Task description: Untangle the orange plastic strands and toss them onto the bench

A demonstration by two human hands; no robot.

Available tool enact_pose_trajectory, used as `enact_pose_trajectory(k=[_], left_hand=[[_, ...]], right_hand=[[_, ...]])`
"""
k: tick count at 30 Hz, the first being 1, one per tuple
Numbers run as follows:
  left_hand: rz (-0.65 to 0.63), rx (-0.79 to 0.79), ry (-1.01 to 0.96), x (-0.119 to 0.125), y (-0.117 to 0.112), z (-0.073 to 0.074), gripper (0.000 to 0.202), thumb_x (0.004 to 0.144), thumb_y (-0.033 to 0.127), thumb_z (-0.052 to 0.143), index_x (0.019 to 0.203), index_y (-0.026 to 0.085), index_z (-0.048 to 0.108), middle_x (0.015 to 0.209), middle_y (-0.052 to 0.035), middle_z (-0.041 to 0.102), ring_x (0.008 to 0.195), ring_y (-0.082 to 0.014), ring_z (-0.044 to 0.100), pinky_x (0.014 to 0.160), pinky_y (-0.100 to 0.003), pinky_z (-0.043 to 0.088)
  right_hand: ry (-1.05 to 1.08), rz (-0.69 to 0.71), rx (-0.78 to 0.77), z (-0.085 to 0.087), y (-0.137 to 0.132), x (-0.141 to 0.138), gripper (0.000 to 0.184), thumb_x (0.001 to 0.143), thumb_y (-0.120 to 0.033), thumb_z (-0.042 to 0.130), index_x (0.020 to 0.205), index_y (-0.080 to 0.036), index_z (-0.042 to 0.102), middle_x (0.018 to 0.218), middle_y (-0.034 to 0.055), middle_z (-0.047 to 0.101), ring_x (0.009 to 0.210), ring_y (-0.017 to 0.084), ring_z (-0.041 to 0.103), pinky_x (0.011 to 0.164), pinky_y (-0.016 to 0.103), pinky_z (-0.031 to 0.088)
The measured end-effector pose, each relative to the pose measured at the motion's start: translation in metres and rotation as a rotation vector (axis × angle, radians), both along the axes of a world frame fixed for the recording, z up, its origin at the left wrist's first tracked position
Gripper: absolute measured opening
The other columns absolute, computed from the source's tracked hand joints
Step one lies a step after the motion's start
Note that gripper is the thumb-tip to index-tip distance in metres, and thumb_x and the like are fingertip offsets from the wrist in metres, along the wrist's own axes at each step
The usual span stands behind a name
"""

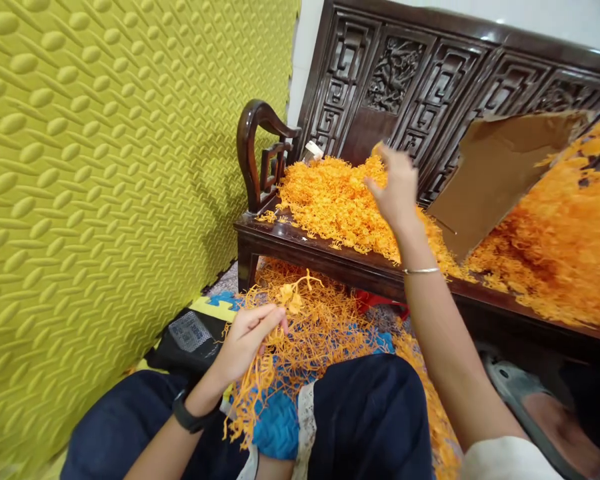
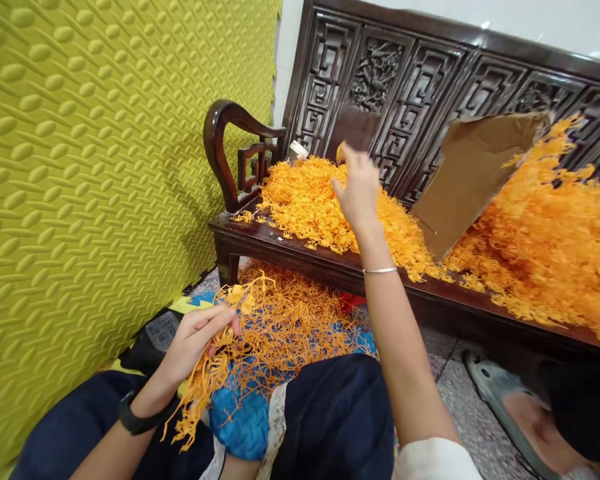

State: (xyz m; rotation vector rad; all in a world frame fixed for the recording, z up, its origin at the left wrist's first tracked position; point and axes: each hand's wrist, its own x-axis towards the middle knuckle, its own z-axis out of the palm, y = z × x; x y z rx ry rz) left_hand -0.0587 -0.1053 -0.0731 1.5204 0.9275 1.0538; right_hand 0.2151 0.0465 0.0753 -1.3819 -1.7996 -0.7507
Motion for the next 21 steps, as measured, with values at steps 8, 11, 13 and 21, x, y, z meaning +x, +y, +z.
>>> enact_pose_trajectory(k=[8,11,13,21], left_hand=[[0.018,-0.018,-0.008,0.001,0.008,-0.007,0.045,0.083,0.053,0.048,0.063,0.014,0.059,0.055,0.0024,0.048,0.039,-0.0060,0.037,0.037,-0.019,0.028],[0.021,-0.015,-0.003,0.002,0.010,-0.009,0.044,0.083,0.052,0.048,0.063,0.014,0.060,0.057,0.0018,0.050,0.040,-0.0063,0.038,0.037,-0.019,0.028],[0.020,-0.018,-0.002,0.004,0.012,-0.011,0.044,0.083,0.051,0.048,0.063,0.014,0.060,0.057,0.0018,0.050,0.041,-0.0066,0.039,0.037,-0.019,0.028],[-0.011,-0.054,-0.036,0.008,0.019,-0.019,0.042,0.083,0.049,0.050,0.063,0.013,0.061,0.059,0.0017,0.053,0.039,-0.0046,0.037,0.036,-0.018,0.027]], right_hand=[[0.031,-0.093,-0.357,-0.091,0.025,0.012,0.043,0.082,-0.023,0.052,0.124,-0.009,0.055,0.121,0.0214,0.053,0.113,0.034,0.049,0.095,0.049,0.038],[0.020,-0.076,-0.383,-0.094,0.016,0.004,0.043,0.083,-0.025,0.051,0.123,-0.009,0.055,0.121,0.0205,0.053,0.112,0.034,0.049,0.095,0.047,0.038],[0.009,-0.046,-0.402,-0.093,0.014,-0.003,0.037,0.084,-0.026,0.050,0.117,-0.010,0.058,0.119,0.0198,0.054,0.111,0.033,0.049,0.094,0.046,0.038],[-0.022,0.164,-0.489,-0.081,0.011,-0.031,0.018,0.084,-0.024,0.052,0.087,-0.015,0.067,0.104,0.0131,0.062,0.104,0.028,0.055,0.093,0.044,0.040]])
